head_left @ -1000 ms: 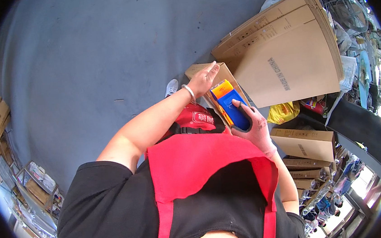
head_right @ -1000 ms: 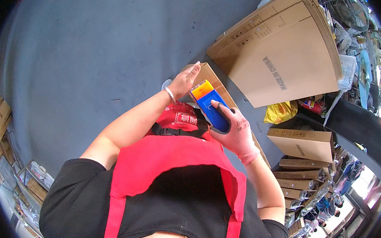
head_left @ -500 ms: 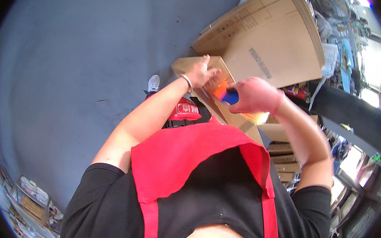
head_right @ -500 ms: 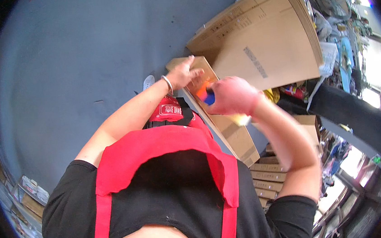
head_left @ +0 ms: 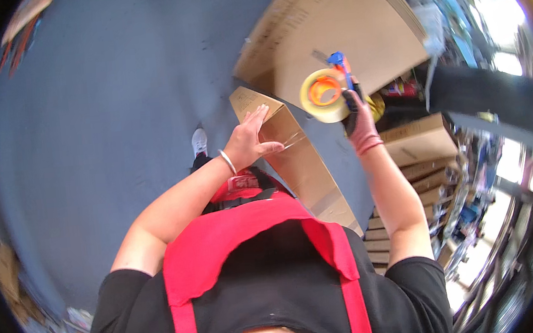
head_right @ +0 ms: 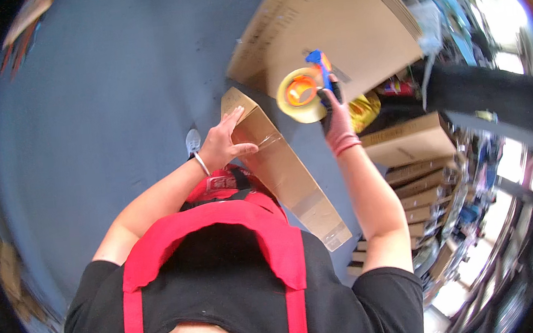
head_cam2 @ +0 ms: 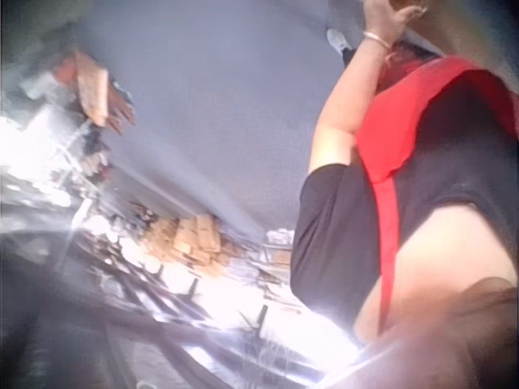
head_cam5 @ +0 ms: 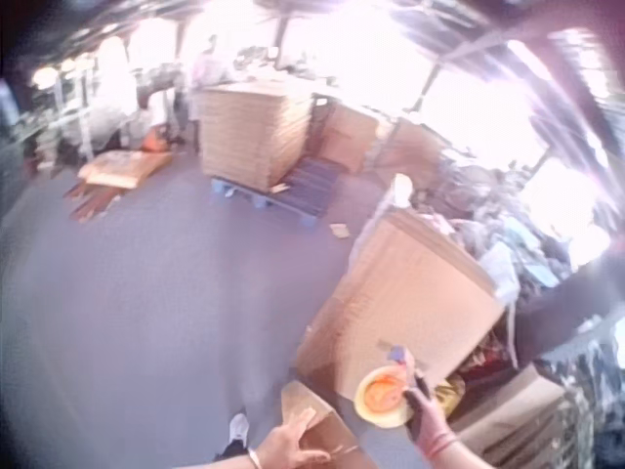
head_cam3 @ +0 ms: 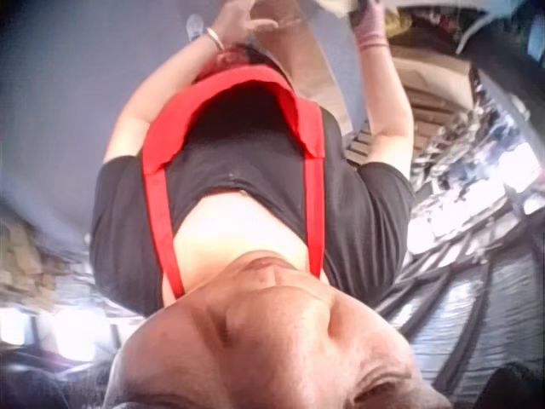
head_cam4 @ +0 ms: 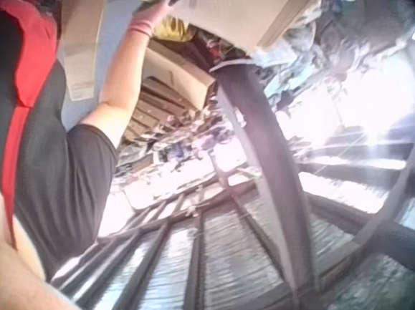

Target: The person assembles flat cardboard sheets into boxes and seals them with packing tape using a handheld dispenser. The person repeatedly folds the flaps and applies tape to the seams, then places the finished boxes upright in a stack.

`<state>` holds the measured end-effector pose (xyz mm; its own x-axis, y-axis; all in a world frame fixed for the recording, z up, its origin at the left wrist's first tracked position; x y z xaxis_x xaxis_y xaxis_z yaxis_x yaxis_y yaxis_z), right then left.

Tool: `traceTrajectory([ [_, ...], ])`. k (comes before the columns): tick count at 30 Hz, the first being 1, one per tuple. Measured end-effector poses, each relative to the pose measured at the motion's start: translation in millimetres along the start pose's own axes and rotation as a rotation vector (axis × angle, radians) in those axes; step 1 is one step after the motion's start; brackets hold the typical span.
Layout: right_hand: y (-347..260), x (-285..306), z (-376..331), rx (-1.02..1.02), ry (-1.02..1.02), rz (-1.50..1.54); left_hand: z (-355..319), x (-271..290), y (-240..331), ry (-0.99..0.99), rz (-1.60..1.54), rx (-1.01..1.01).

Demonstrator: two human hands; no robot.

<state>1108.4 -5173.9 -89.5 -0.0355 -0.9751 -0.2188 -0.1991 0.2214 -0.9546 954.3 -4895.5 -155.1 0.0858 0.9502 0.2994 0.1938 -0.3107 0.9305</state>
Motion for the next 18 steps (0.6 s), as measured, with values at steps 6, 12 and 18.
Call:
traceTrajectory([
  [6,64.8,191.2,-82.2,-0.039,0.393,0.54,-21.8,-126.1,103.8,-0.319,0.0,-0.416],
  [12,30.3,299.9,-255.3,0.099,0.526,0.882,-31.3,-284.9,165.5,-0.445,-0.017,-0.379],
  [18,21.2,377.6,-397.0,0.324,0.913,0.854,-38.9,-460.2,232.9,-0.792,-0.556,0.913],
])
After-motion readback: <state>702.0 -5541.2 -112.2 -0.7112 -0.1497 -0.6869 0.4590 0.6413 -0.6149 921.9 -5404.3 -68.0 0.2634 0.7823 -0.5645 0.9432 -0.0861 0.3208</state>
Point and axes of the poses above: each hand's wrist, its own z-axis towards the middle knuckle, its own x-axis out of the back of the hand, y = z × x, the point moved 1 cm from there along z, towards the middle knuckle, and after that the axes turned 13 degrees about x, right-handed, at the moved point
